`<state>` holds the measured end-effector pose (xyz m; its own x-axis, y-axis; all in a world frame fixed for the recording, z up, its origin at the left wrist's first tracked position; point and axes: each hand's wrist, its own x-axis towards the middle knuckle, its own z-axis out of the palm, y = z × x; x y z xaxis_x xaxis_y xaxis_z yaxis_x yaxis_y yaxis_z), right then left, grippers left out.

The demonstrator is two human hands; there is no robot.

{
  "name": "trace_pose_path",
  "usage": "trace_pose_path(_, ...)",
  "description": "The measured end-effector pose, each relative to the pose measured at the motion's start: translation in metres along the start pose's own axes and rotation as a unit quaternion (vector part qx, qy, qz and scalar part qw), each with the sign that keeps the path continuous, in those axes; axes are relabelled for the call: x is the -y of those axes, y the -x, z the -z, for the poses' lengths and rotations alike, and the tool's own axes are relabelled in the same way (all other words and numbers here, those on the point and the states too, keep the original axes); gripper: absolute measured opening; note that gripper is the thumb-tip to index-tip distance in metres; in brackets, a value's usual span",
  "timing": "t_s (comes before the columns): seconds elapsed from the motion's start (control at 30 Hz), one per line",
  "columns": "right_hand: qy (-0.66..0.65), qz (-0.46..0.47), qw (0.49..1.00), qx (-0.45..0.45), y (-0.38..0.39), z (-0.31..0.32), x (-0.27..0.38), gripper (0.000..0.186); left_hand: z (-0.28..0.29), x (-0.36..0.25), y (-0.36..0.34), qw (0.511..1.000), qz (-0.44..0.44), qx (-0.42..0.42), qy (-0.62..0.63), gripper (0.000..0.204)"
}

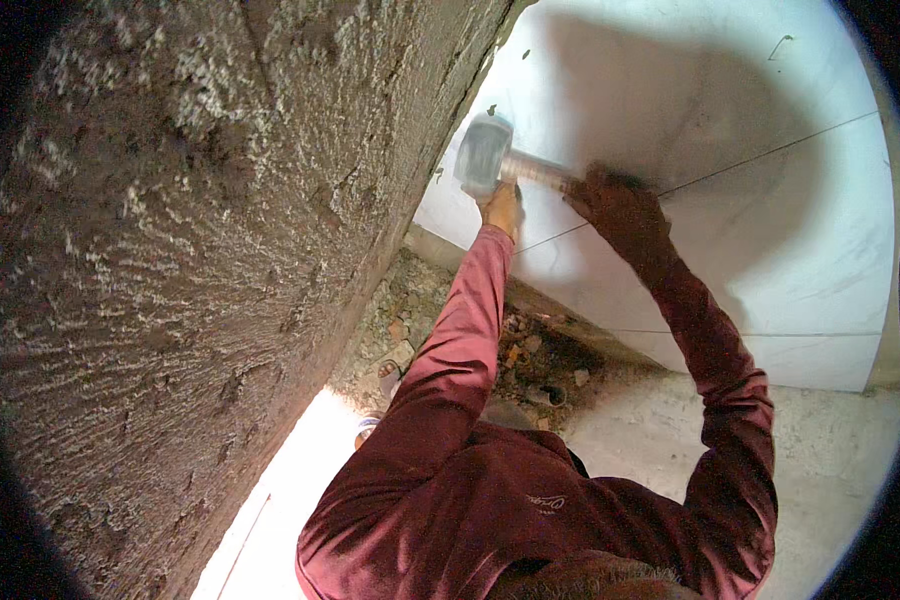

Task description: The person spreads mortar onto the back of a tile with a trowel, presses the tile onto the wall next to others, and then taps it into place using a rubber mallet.

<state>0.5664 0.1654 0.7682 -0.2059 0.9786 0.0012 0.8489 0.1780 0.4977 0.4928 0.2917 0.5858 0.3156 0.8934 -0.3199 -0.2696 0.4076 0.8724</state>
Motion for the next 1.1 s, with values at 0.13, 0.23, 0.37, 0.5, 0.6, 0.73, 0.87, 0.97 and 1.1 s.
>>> trace_pose_path(0.13,-0.099,-0.003,0.994,-0.037,-0.040,0.062,0.067,0.027,0.054,0.017,-0.049,0.986,-0.106,-0.125,0.002,0.122)
trace_pose_path(0.23,-0.052,0.047,0.997,0.034,0.008,0.053,0.035,0.025,-0.003,0.016,0.001,0.994,-0.012,-0.078,-0.076,0.122)
trace_pose_path(0.37,0.044,0.025,0.997,-0.065,-0.042,0.019,0.030,0.028,0.084,0.047,-0.077,0.782,-0.326,0.090,-0.524,0.119)
trace_pose_path(0.5,-0.098,-0.033,0.992,0.069,-0.015,0.053,0.044,0.033,0.014,0.038,-0.036,0.996,-0.033,-0.080,0.010,0.140)
trace_pose_path(0.6,-0.040,-0.002,0.992,0.123,-0.018,0.046,0.012,0.031,0.018,0.036,-0.036,0.999,0.030,-0.016,0.018,0.126)
trace_pose_path(0.73,-0.103,-0.101,0.989,0.031,-0.030,0.051,0.055,0.027,0.030,0.032,-0.047,0.992,-0.045,-0.086,-0.086,0.083)
trace_pose_path(0.87,-0.083,0.015,0.996,-0.028,-0.015,0.063,0.041,0.027,0.011,0.018,-0.027,0.991,-0.024,-0.113,-0.059,0.112)
trace_pose_path(0.97,-0.031,-0.040,0.999,-0.002,-0.019,0.052,0.023,0.029,0.009,0.015,-0.026,0.997,0.000,-0.013,-0.071,0.110)
trace_pose_path(1.1,-0.112,-0.027,0.993,-0.039,-0.041,0.071,0.062,0.026,0.047,0.008,-0.061,0.992,-0.053,-0.068,-0.097,0.111)
